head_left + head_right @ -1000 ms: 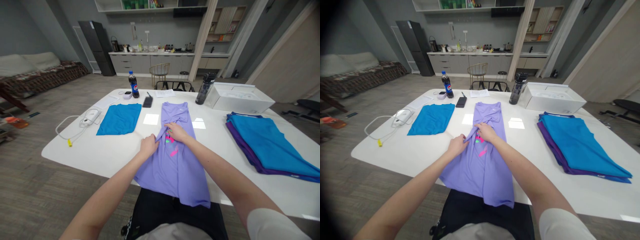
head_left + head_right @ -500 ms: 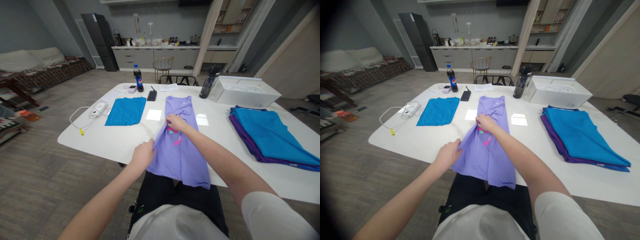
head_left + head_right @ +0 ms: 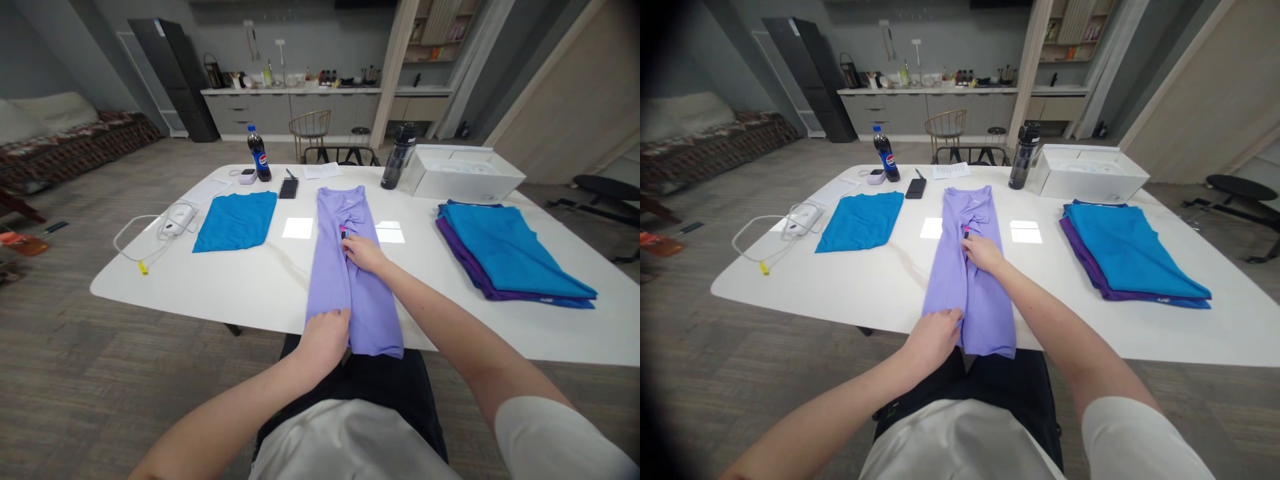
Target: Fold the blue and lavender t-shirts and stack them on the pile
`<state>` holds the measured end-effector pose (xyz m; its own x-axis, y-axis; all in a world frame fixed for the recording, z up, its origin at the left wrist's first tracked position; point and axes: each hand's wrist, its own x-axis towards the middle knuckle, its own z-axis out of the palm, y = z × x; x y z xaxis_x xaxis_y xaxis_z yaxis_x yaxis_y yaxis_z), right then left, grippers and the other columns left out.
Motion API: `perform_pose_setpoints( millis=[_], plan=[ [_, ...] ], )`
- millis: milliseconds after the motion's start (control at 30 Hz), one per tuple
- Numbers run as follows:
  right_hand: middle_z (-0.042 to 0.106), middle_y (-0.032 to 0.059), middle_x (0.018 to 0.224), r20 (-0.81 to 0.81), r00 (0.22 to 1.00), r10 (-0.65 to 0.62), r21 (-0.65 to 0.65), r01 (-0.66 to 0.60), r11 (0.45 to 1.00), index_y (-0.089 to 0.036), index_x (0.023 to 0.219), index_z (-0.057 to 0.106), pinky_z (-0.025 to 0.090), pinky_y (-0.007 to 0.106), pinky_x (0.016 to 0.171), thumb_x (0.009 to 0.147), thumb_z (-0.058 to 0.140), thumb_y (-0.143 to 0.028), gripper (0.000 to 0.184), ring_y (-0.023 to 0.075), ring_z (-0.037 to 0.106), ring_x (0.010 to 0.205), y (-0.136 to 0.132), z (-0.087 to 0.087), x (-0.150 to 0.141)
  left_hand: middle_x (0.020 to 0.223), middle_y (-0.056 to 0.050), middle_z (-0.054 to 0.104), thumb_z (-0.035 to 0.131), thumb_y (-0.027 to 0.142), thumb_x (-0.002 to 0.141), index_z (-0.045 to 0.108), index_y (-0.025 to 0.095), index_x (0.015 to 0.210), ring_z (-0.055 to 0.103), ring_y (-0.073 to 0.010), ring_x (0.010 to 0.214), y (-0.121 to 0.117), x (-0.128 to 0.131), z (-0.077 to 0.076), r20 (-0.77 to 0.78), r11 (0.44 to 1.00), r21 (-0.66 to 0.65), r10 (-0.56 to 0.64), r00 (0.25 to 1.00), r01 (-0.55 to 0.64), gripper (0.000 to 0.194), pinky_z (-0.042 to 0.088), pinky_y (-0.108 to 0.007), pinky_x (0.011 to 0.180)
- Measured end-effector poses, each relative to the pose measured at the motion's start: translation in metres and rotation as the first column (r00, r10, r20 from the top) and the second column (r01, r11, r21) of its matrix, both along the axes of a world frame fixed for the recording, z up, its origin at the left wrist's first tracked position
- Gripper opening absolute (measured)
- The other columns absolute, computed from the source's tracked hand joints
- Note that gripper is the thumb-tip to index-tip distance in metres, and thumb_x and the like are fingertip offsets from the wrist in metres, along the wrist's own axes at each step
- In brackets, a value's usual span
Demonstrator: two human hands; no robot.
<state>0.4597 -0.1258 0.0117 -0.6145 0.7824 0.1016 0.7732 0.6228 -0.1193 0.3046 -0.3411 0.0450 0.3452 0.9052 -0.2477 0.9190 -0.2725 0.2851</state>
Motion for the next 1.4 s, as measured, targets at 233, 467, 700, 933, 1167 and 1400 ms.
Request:
perform_pose_setpoints(
  millis=[233,467,700,933,1167,1400],
  plan=[
    [0.064,0.0099,0.112,-0.02,0.999,-0.028,0.002,0.028,1.0,-0.02,0.107,0.069,0.044,0.033,0.081,0.097,0.048,-0.016,0.024,0.0233,0.06,0.094,-0.003,0.003,0.008,0.107,-0.012,0.072,0.053,0.038,0.098,0.06,0.023,0.125,0.071,-0.0301,0.095,-0.008,0.005,0.004,0.145,0.994,-0.029,-0.096,0.985,0.101,0.032,0.053,-0.039,0.08],
    [0.061,0.0108,0.131,-0.125,0.992,0.032,-0.041,-0.038,0.998,-0.025,0.133,0.064,0.041,0.037,0.1,0.104,0.046,-0.029,0.035,0.0252,0.058,0.115,-0.034,0.0,0.021,0.123,-0.008,0.068,0.046,0.029,0.102,0.062,0.026,0.135,0.063,-0.0213,0.117,0.019,-0.033,0.0,0.355,0.945,0.061,-0.322,0.878,0.322,0.036,0.049,-0.033,0.103],
    [0.048,0.0085,0.155,-0.073,0.969,0.236,-0.087,-0.241,0.967,-0.036,0.143,0.06,0.032,0.049,0.111,0.104,0.047,-0.05,0.043,0.0303,0.046,0.137,-0.077,-0.014,0.034,0.148,-0.005,0.057,0.042,0.011,0.099,0.067,0.026,0.131,0.051,-0.0188,0.138,0.061,-0.078,-0.045,0.255,0.924,0.169,-0.376,0.891,0.341,0.043,0.039,-0.035,0.119],
    [0.046,0.0102,0.156,-0.096,0.955,0.28,-0.084,-0.288,0.954,-0.032,0.146,0.057,0.022,0.058,0.119,0.102,0.051,-0.053,0.049,0.0321,0.039,0.145,-0.102,-0.025,0.056,0.152,-0.006,0.054,0.05,0.023,0.102,0.064,0.025,0.138,0.048,-0.0236,0.143,0.055,-0.087,-0.056,0.267,0.872,0.242,-0.482,0.835,0.426,0.039,0.036,-0.042,0.123],
    [0.066,0.0123,0.12,-0.186,0.954,0.237,-0.097,-0.258,0.961,-0.025,0.118,0.073,0.043,0.046,0.102,0.097,0.062,-0.049,0.034,0.0273,0.06,0.114,-0.145,-0.012,0.092,0.148,-0.002,0.059,0.039,-0.008,0.081,0.069,0.024,0.131,0.046,-0.0175,0.145,0.036,-0.093,-0.039,0.365,0.865,0.043,-0.48,0.798,0.5,0.067,0.035,-0.034,0.123],
    [0.068,0.0082,0.126,-0.287,0.928,0.237,-0.238,-0.308,0.921,-0.025,0.11,0.075,0.045,0.041,0.106,0.095,0.048,-0.012,0.034,0.0233,0.062,0.119,-0.162,-0.007,0.137,0.153,0.002,0.053,0.04,-0.009,0.079,0.07,0.031,0.131,0.04,-0.0189,0.148,0.032,-0.102,-0.032,0.394,0.855,-0.063,-0.453,0.8,0.515,0.072,0.031,-0.039,0.125]
  ],
)
